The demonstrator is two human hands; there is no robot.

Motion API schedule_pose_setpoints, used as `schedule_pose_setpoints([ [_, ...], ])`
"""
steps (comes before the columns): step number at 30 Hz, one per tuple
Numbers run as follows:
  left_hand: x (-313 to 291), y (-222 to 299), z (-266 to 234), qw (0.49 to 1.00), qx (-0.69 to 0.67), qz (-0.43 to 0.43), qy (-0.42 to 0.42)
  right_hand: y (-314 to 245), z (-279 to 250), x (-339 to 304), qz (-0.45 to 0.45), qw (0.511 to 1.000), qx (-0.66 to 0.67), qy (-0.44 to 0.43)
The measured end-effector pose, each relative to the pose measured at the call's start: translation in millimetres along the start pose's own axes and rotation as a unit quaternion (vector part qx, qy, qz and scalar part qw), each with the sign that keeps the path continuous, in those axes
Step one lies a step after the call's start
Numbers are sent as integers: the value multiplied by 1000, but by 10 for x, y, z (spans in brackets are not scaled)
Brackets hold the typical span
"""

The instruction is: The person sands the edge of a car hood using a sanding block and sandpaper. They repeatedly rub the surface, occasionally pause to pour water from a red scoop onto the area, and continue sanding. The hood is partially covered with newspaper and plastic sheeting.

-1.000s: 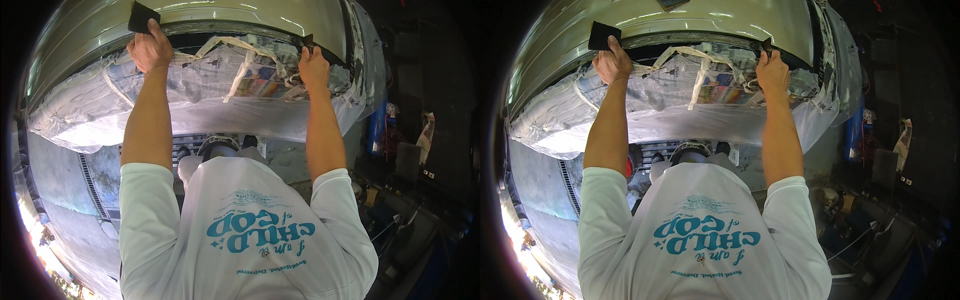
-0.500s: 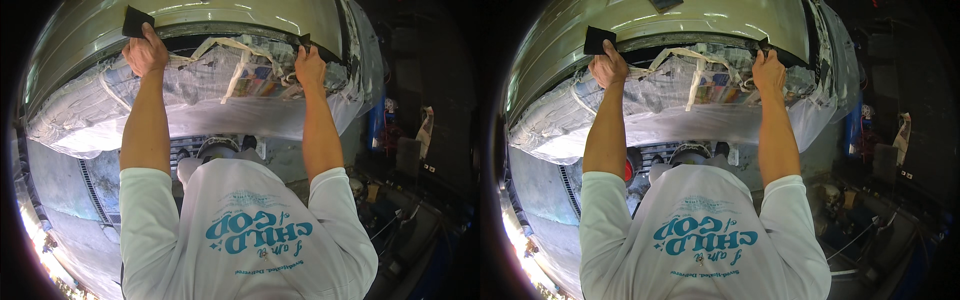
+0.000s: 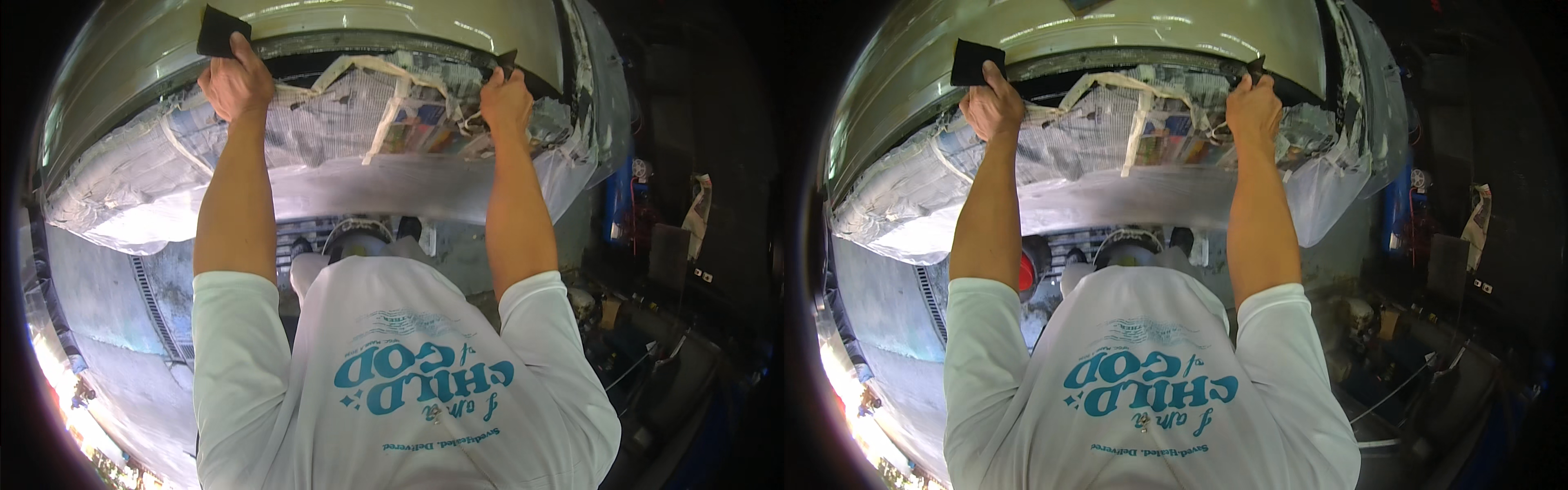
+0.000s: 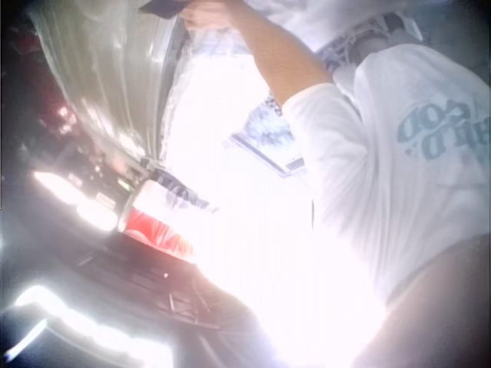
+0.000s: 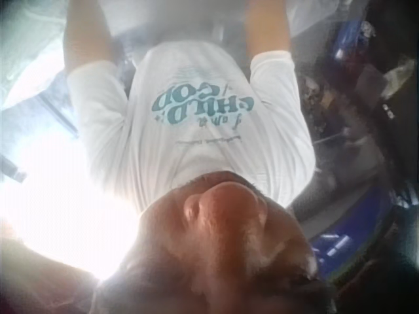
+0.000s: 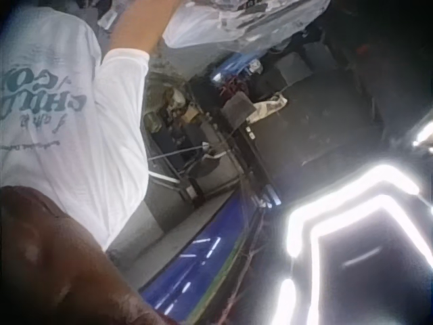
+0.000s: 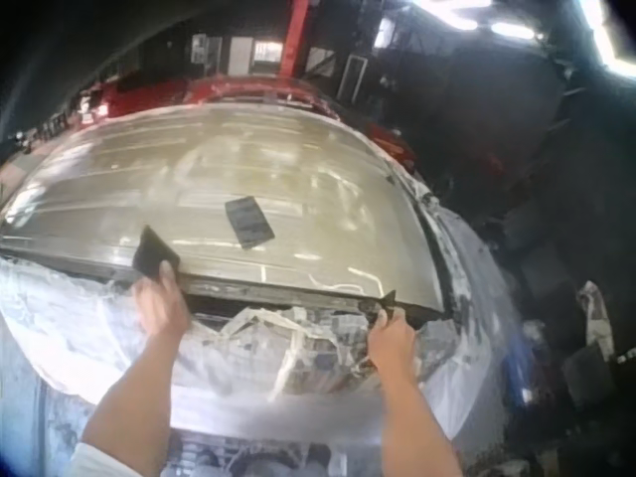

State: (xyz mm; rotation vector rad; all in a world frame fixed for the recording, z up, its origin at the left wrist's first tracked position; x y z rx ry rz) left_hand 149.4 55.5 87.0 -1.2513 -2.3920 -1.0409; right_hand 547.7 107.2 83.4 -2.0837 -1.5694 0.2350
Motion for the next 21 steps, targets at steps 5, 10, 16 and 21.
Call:
schedule_pose_setpoints([
  [5, 3, 34, -24, 999, 8, -19, -28, 46, -83, -64, -18, 997, -18, -68],
  [10, 2, -8, 30, 1000, 3, -14, 7, -49, -140, -4, -48, 993, -69, -85],
  [16, 36, -72, 71, 998, 30, 0, -63, 72, -54, -12, 7, 999, -29, -33],
  [21, -35, -51, 47, 1000, 10, -9, -14, 154, -23, -92, -6, 1000, -3, -12],
])
Point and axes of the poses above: each hand's wrist, its own x-axis towards the middle knuckle, its own z-axis out of the palm, y = z × x, the point moved 4 cm from there along x, towards the middle knuckle, and after that the axes turned 7 degrees about x, right-handed, at the moved point
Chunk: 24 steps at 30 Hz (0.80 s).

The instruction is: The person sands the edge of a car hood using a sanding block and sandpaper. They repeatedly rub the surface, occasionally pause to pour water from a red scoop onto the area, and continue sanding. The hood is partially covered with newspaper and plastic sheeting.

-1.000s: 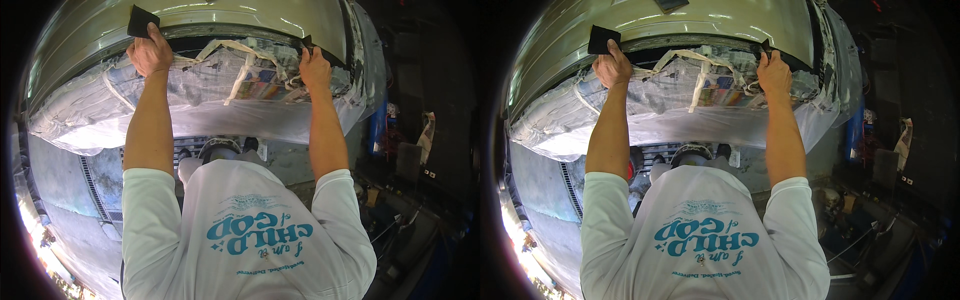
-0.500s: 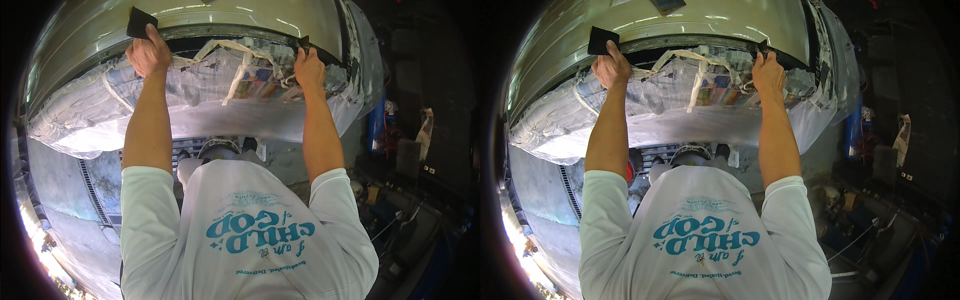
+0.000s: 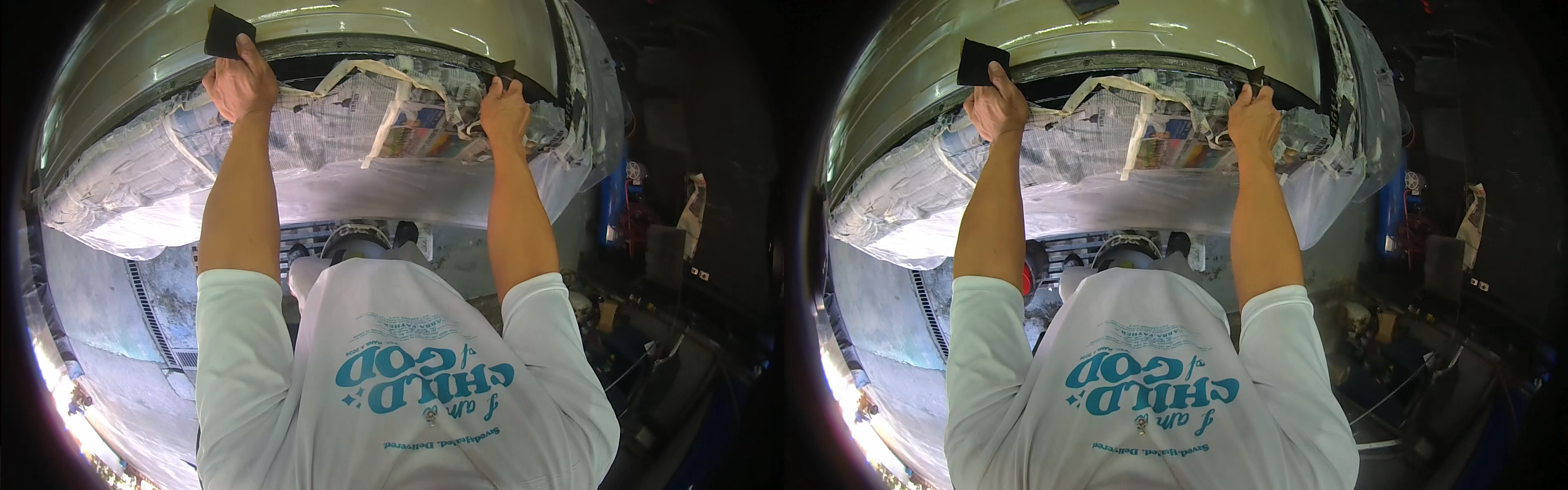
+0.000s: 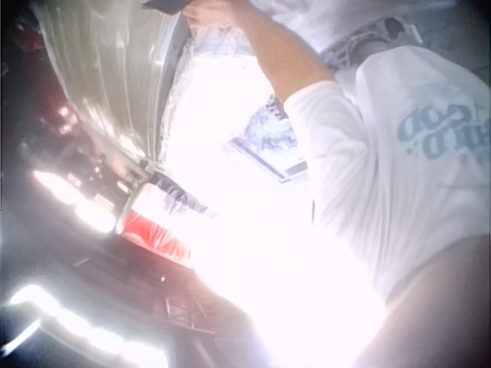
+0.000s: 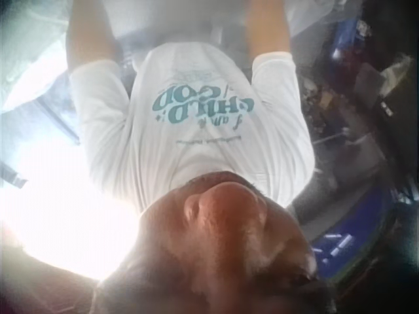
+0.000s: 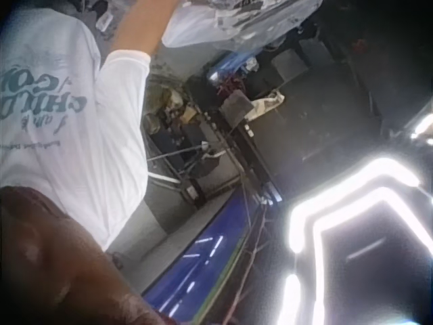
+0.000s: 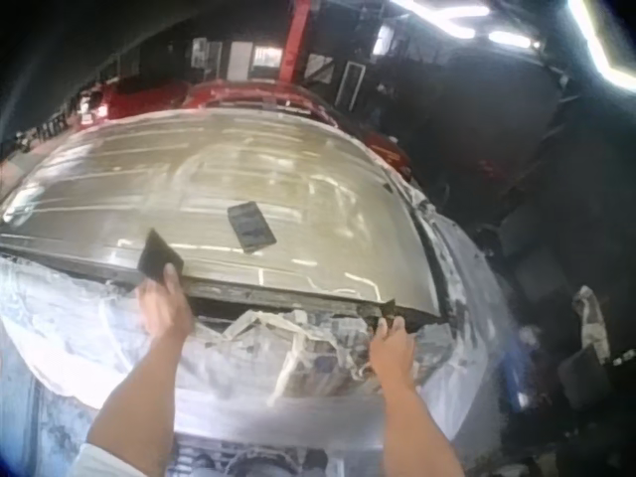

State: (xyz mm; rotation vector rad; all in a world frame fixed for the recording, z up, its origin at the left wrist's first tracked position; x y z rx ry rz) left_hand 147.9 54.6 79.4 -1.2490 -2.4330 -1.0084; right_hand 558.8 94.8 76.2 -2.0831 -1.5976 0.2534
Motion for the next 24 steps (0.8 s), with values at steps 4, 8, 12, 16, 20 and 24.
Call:
schedule_pose_setpoints([
  [4, 41, 50, -5, 1000, -2, 7, 7, -29, -90, 32, -31, 998, -44, -39],
  [8, 42, 58, -26, 1000, -6, 10, 11, -93, -114, 94, -78, 994, -70, -42],
  [12, 14, 71, -42, 1000, -5, -6, 20, -133, -141, 96, -59, 994, -72, -65],
  [16, 15, 39, -50, 1000, -3, -1, 10, -111, -129, 105, -84, 991, -83, -59],
  [20, 15, 8, -28, 1000, 9, -9, -7, -169, -158, 85, -77, 990, -91, -69],
  [24, 7, 64, -57, 999, 7, -11, -32, -73, -31, 81, 22, 999, -36, -11],
])
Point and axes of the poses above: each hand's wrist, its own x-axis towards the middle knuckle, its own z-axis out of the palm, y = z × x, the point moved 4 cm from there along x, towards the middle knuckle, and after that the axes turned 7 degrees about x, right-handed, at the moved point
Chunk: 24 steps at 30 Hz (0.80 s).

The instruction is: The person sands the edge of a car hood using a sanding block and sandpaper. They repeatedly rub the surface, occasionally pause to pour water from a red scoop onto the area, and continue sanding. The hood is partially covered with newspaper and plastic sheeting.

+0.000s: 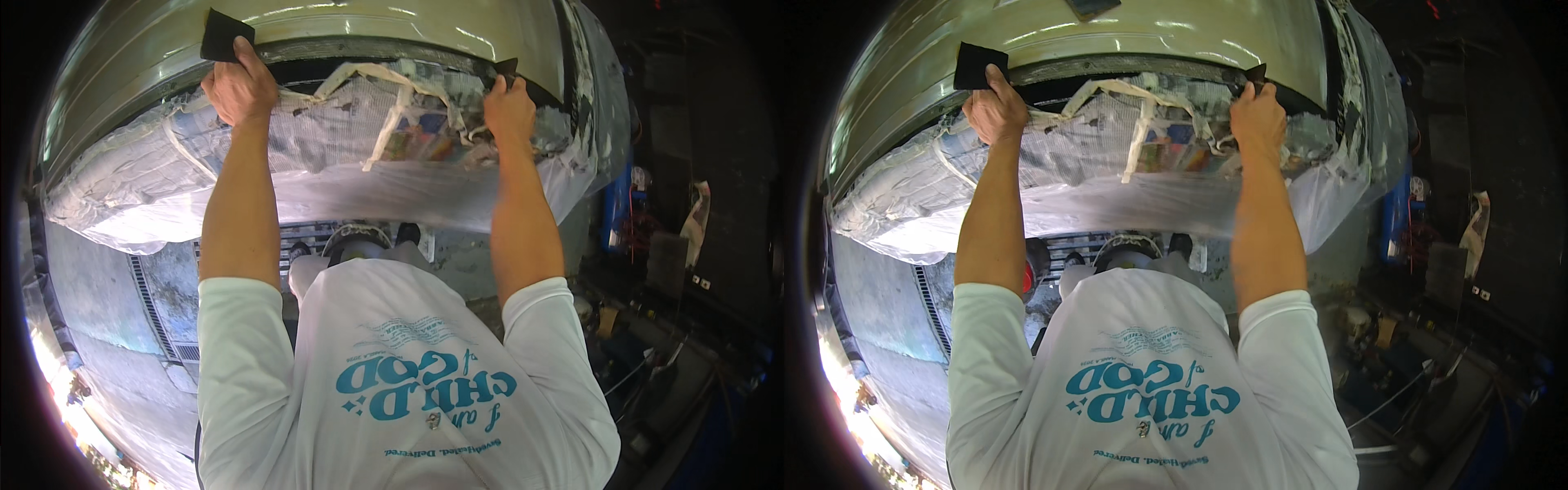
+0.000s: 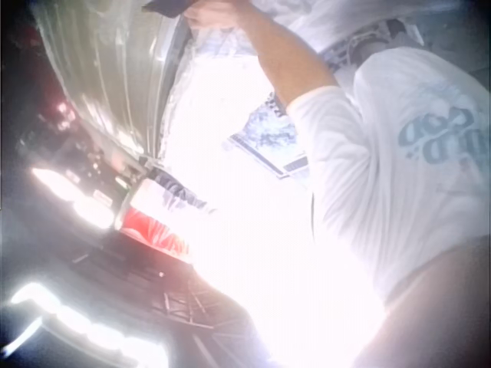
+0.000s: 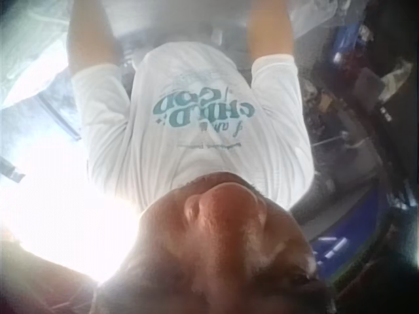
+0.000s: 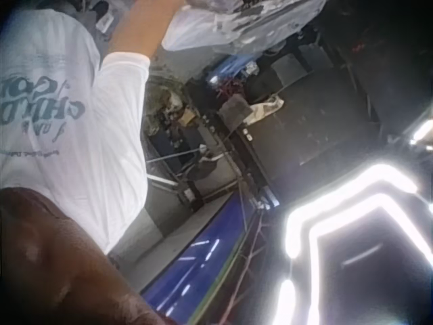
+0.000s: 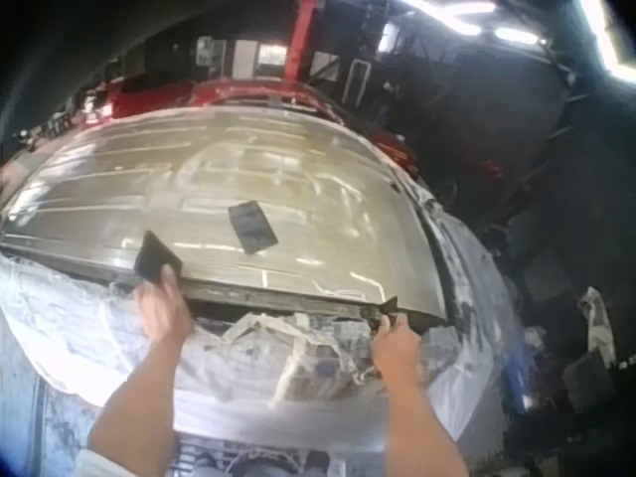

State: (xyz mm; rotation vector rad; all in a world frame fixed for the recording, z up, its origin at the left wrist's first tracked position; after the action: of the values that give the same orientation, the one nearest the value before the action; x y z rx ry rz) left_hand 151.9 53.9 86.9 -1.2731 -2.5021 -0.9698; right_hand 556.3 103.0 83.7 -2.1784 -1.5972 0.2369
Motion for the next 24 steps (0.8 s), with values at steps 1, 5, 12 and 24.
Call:
schedule_pose_setpoints([
  [1, -2, -7, -4, 1000, 9, 6, -6, -1, 48, -41, 18, 1000, 9, 1],
  [5, -8, 24, -20, 999, 1, 1, 52, -139, -13, -100, 44, 998, 42, 7],
  [12, -1, 68, -57, 996, -43, 25, 68, -59, -81, -42, -48, 998, 20, -42],
  [24, 27, 15, -36, 1000, 6, -7, 18, 271, -140, 309, -67, 996, -47, -41],
])
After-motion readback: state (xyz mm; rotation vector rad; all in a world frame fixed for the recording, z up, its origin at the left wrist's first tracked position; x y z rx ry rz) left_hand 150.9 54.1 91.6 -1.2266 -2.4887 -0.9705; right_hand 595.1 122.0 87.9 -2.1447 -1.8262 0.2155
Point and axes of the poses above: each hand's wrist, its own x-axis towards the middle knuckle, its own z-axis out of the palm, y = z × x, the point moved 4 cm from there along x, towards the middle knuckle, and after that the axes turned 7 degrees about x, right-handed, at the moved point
